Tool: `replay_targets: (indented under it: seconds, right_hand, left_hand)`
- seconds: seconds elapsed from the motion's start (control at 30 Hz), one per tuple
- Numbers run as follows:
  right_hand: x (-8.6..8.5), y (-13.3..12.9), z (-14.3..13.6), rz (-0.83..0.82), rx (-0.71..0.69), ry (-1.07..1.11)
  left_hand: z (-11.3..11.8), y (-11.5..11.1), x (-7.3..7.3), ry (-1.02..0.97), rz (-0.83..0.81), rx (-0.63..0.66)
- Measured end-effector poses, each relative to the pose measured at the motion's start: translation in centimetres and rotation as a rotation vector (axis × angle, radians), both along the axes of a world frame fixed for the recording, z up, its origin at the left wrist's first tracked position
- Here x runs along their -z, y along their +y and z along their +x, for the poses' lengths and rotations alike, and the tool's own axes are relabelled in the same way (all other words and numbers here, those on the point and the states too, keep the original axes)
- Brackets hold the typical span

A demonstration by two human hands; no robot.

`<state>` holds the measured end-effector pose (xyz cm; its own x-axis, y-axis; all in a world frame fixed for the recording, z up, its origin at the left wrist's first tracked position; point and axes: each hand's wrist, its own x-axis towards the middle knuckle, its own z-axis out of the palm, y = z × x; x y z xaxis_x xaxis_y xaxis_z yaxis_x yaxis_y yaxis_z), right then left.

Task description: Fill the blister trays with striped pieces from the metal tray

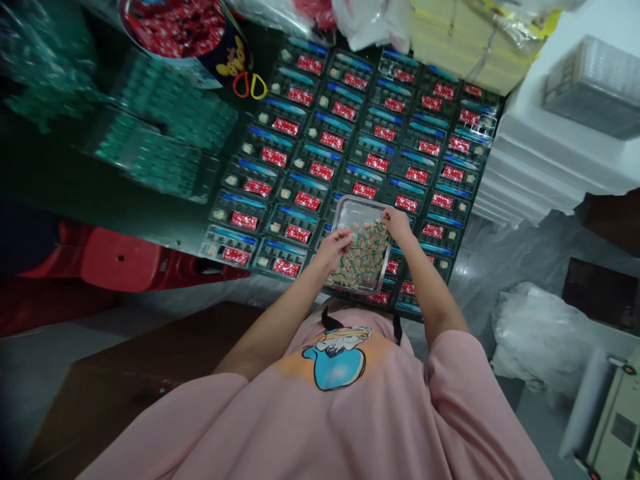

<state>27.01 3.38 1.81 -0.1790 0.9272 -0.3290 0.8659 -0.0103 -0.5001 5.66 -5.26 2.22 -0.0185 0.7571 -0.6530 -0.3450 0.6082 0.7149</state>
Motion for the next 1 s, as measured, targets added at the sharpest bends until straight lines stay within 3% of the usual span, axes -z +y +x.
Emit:
replay_targets:
  seconds: [0.17,0.43,0.57,0.67,0.77,1.0]
  right_hand:
    - [0.4,0.3,0.1,-0.063,-0.023,0.07]
    - [0.5,1.6,-1.4,-0.068,-0.136,-0.204]
    - [-0.1,1.7,-1.6,-0.069,-0.145,-0.237]
    - [-0.6,0.8,-1.8,-0.006,-0.086,-0.114]
    - [-0.8,-1.2,-2.6,0.029,-0.015,0.152]
    - [0.0,-5.4,-5.4,-0.235,0.097,0.66]
  left_hand:
    - [0.1,-0.1,0.0,-0.011,-0.004,0.012]
    - [-0.1,-0.1,-0.6,-0.098,-0.041,-0.083]
    - [0.0,-0.1,-0.7,-0.127,-0.02,-0.095]
    - [0.2,-0.1,-0.6,-0.133,-0.006,-0.097]
    - [0.4,-0.2,-0.4,-0.127,-0.002,-0.088]
    - [0.3,-0.5,-0.6,-0.127,0.023,-0.102]
